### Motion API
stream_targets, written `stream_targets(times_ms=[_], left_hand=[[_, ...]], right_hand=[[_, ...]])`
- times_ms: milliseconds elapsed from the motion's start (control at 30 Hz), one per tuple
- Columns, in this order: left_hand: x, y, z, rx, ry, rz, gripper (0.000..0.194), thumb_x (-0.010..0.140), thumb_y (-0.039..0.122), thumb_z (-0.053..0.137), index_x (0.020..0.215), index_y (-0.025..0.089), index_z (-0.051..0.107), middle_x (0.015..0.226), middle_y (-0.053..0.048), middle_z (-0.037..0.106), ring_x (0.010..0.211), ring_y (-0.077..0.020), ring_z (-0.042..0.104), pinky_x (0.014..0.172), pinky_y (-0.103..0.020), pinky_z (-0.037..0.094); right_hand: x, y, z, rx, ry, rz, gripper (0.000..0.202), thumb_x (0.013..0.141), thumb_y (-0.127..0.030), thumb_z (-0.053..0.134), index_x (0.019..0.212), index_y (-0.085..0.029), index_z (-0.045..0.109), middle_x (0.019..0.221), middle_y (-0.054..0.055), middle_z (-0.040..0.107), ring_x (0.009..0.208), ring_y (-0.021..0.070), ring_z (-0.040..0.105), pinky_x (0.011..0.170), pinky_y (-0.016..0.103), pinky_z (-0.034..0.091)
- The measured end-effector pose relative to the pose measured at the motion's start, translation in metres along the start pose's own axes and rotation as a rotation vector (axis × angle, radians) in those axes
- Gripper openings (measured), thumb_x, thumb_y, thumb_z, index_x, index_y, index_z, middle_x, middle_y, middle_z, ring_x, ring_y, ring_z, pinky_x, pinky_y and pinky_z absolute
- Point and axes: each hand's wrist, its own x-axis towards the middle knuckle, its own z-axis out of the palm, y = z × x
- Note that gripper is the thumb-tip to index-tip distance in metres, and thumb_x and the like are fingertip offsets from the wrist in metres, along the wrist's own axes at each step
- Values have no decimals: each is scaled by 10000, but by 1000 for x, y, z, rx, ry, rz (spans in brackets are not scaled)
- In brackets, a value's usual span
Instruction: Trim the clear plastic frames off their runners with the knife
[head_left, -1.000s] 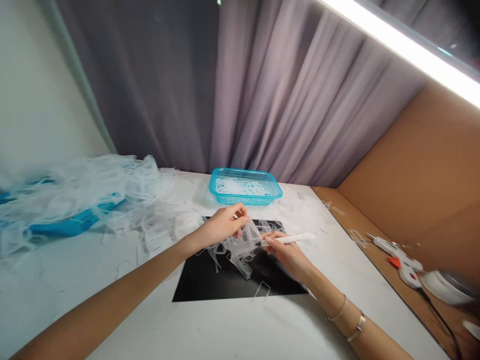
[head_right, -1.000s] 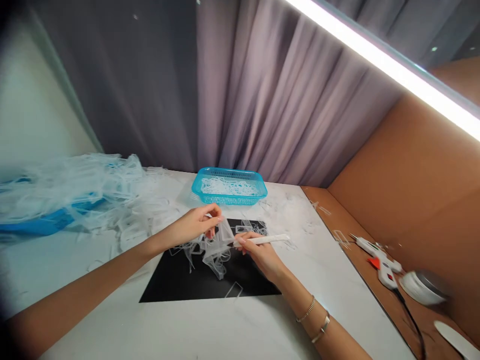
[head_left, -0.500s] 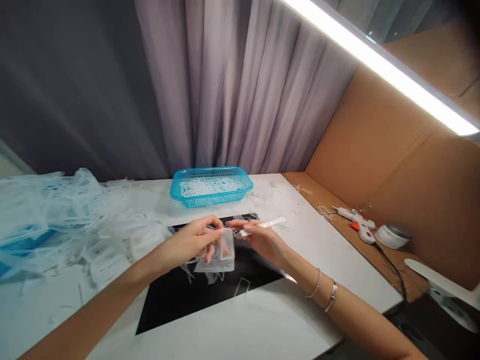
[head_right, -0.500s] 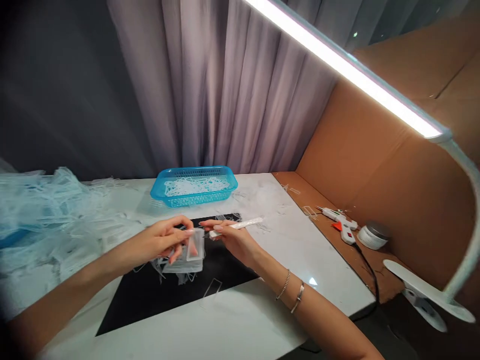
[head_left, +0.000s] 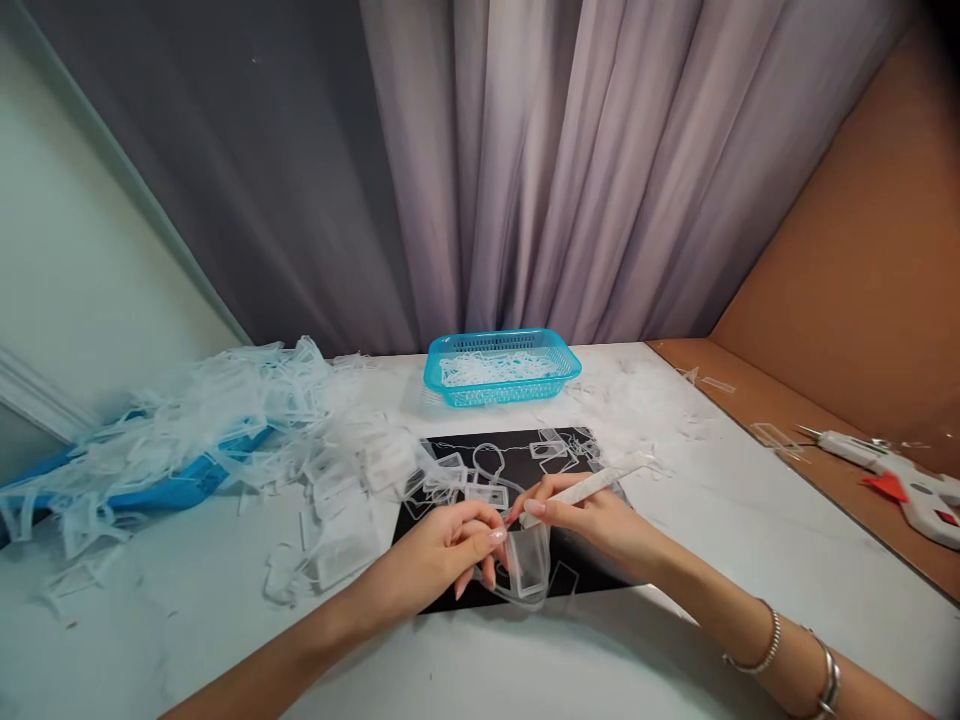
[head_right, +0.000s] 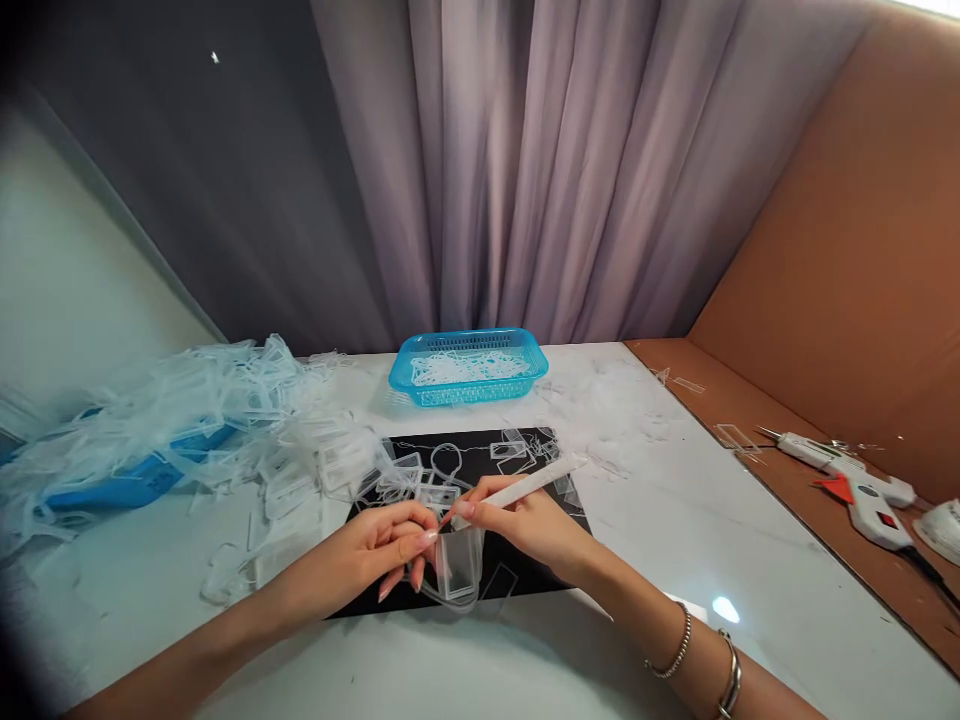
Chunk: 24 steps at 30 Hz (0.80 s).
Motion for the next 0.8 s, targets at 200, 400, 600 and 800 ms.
stream_targets(times_ms=[200, 400, 600, 800], left_hand=[[0, -10, 5, -58, 58, -27, 260, 806, 396, 541, 784, 148, 613, 742, -28, 665, 538, -87, 377, 509, -219, 289], [-1, -10, 5, -29, 113, -38, 269, 852, 369, 487, 770, 147, 614, 732, -25, 641, 539, -91, 338, 483, -228, 242], [0, -12, 6, -20, 164, -32, 252, 868, 341, 474, 776, 163, 627, 743, -11, 633, 549, -87, 374, 519, -216, 319], [1, -14, 11, -25, 215, -15, 229, 860, 348, 491, 801, 172, 624, 785, -17, 657, 566, -94, 433, 556, -224, 367]], right_hand=[[1, 1, 4, -42, 4, 73, 205, 784, -401, 643, 697, -216, 641, 807, 43, 665, 852, 224, 574, 773, 368, 387], [-2, 4, 0, 21, 6, 109, 209, 802, -397, 626, 683, -226, 616, 837, 44, 680, 867, 227, 577, 807, 383, 381], [-8, 4, 3, -152, 201, 43, 186, 828, -382, 589, 729, -240, 656, 1129, 39, 609, 1009, 242, 528, 860, 399, 353], [-16, 1, 10, -145, 217, 83, 204, 821, -397, 601, 693, -244, 644, 1162, 19, 596, 1079, 256, 509, 862, 406, 364]])
